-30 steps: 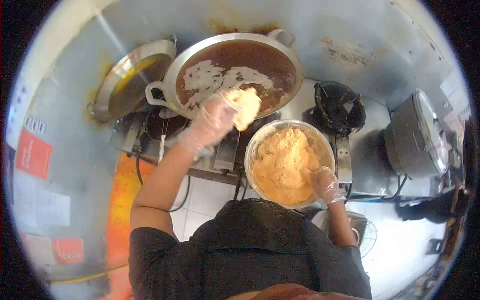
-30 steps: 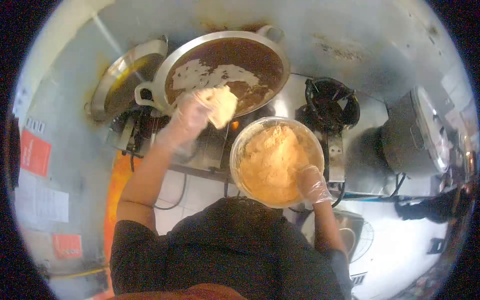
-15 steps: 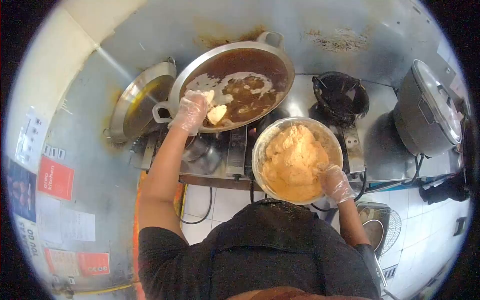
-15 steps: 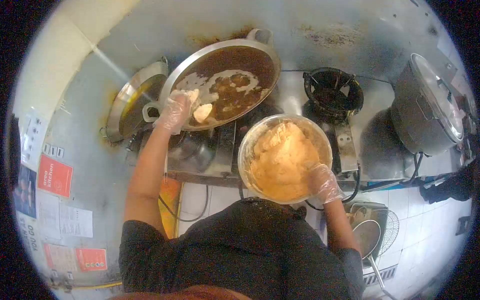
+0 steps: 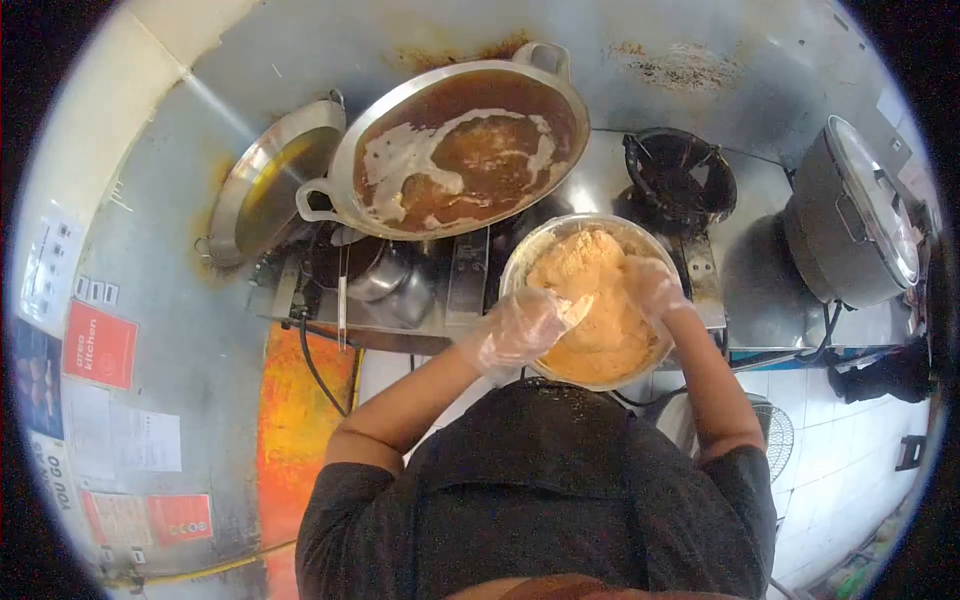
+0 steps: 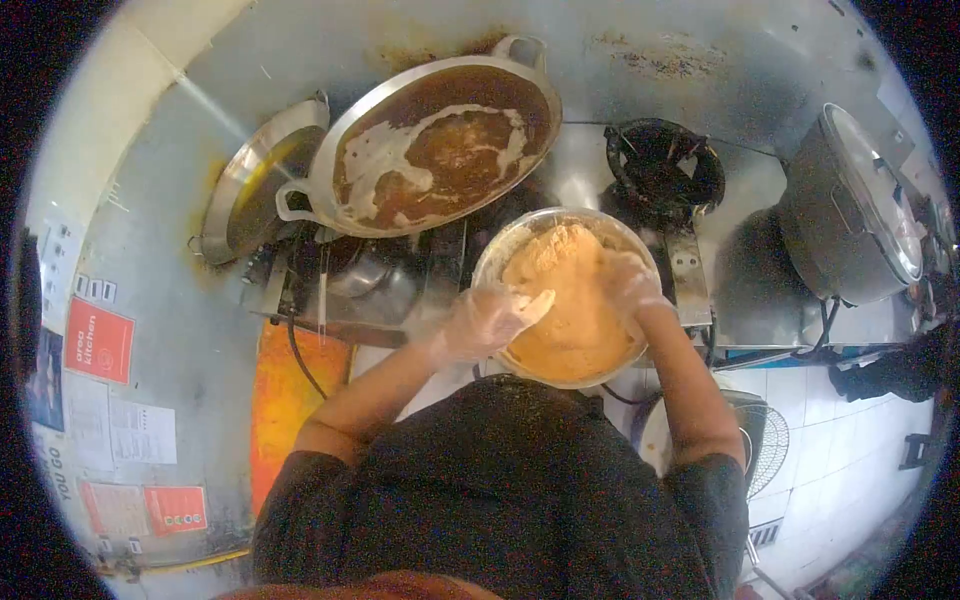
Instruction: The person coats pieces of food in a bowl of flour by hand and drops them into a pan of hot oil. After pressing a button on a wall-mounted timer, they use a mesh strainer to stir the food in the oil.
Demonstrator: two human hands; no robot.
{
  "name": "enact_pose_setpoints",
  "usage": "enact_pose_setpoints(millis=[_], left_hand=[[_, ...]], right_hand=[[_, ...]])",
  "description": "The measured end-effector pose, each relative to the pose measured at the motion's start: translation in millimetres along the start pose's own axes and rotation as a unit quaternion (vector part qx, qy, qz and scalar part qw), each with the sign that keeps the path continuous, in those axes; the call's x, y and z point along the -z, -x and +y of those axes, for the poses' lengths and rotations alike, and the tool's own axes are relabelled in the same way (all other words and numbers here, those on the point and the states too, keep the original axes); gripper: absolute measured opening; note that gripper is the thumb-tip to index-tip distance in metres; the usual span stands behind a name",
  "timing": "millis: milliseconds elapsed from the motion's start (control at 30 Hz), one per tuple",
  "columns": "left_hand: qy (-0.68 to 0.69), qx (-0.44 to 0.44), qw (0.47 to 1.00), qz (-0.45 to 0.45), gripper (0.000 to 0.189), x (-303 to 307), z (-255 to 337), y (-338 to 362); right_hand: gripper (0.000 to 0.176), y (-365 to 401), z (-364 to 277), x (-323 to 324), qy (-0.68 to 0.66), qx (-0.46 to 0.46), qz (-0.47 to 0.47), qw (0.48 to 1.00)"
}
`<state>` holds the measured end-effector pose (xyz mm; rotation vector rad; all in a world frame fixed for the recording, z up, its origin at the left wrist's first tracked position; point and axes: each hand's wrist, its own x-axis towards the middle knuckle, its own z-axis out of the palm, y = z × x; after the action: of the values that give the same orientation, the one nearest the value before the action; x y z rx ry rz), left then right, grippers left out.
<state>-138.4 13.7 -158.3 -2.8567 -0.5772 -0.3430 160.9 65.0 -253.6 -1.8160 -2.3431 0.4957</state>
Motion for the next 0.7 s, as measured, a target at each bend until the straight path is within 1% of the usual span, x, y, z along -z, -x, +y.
enact_pose_setpoints(millis=[33,67,100,133,167,200,233,267,300,400,433,500,533,600,633,667,700], left_hand=[[-0.087,-0.015,0.996,0.007,0.031,-4.7,7.1,-2.3],[-0.126,-0.025,0.992,0.01,0.032,-17.6,11.1,-5.0],[-0.164,-0.035,0.986,0.013,0.032,-30.4,14.9,-7.9],[0.153,0.202,0.967,-0.037,0.028,-64.7,10.2,-8.8],[0.443,0.408,0.793,-0.089,0.025,-94.9,8.8,-7.5],[0.45,0.403,0.791,-0.095,0.025,-115.5,8.3,-2.9],[0.501,0.386,0.774,-0.029,0.022,-131.6,5.9,4.0],[0.546,0.368,0.751,0.039,0.02,-138.5,3.4,8.6],[0.528,0.347,0.774,0.04,0.018,-135.3,1.3,9.5],[0.514,0.351,0.782,0.03,0.016,-130.9,-6.5,14.8],[0.513,0.35,0.783,0.032,0.016,-130.9,-10.1,14.0],[0.449,0.403,0.797,0.025,0.014,-132.2,-18.2,8.7],[0.448,0.402,0.798,0.029,0.014,-126.7,-23.7,1.7],[0.321,0.371,0.862,-0.123,0.019,-86.1,-35.5,-27.0],[0.319,0.373,0.864,-0.11,0.019,-115.0,-51.2,-29.6],[0.241,0.285,0.922,-0.1,0.025,-170.2,-74.1,-27.5],[0.197,0.243,0.945,-0.091,0.028,-177.5,-81.0,-31.0]], right_hand=[[0.033,-14.6,2.2,-11.6,0.012,-0.013,0.006,1.0],[0.034,-30.0,6.0,-27.0,0.024,-0.028,0.012,0.999],[0.036,-63.7,31.6,-68.9,0.12,0.068,0.015,0.99],[0.037,-83.7,56.8,-103.2,0.211,0.161,0.015,0.964],[0.037,-77.3,34.0,-78.9,0.19,0.164,0.016,0.968],[0.037,-71.8,14.2,-59.6,0.18,0.162,0.015,0.97],[0.037,-65.8,-6.4,-39.6,0.17,0.161,0.015,0.972],[0.037,-63.3,-11.8,-35.5,0.163,0.119,0.012,0.979],[0.037,-62.9,-16.6,-33.2,0.155,0.08,0.01,0.985],[0.038,-67.1,-27.0,-27.4,0.13,-0.032,0.014,0.991],[0.038,-66.7,-26.4,-26.1,0.131,-0.031,0.017,0.991],[0.033,-66.2,-16.5,-31.1,0.159,0.019,0.079,0.984],[0.033,-68.1,-14.4,-35.8,0.163,0.021,0.081,0.983],[0.03,-77.0,-8.2,-49.1,0.239,0.056,0.017,0.969],[0.028,-83.8,-4.6,-48.5,0.281,0.075,-0.013,0.957],[0.028,-86.5,-7.0,-40.7,0.293,0.082,-0.004,0.953],[0.031,-85.1,-11.3,-35.4,0.346,0.077,-0.094,0.93]])
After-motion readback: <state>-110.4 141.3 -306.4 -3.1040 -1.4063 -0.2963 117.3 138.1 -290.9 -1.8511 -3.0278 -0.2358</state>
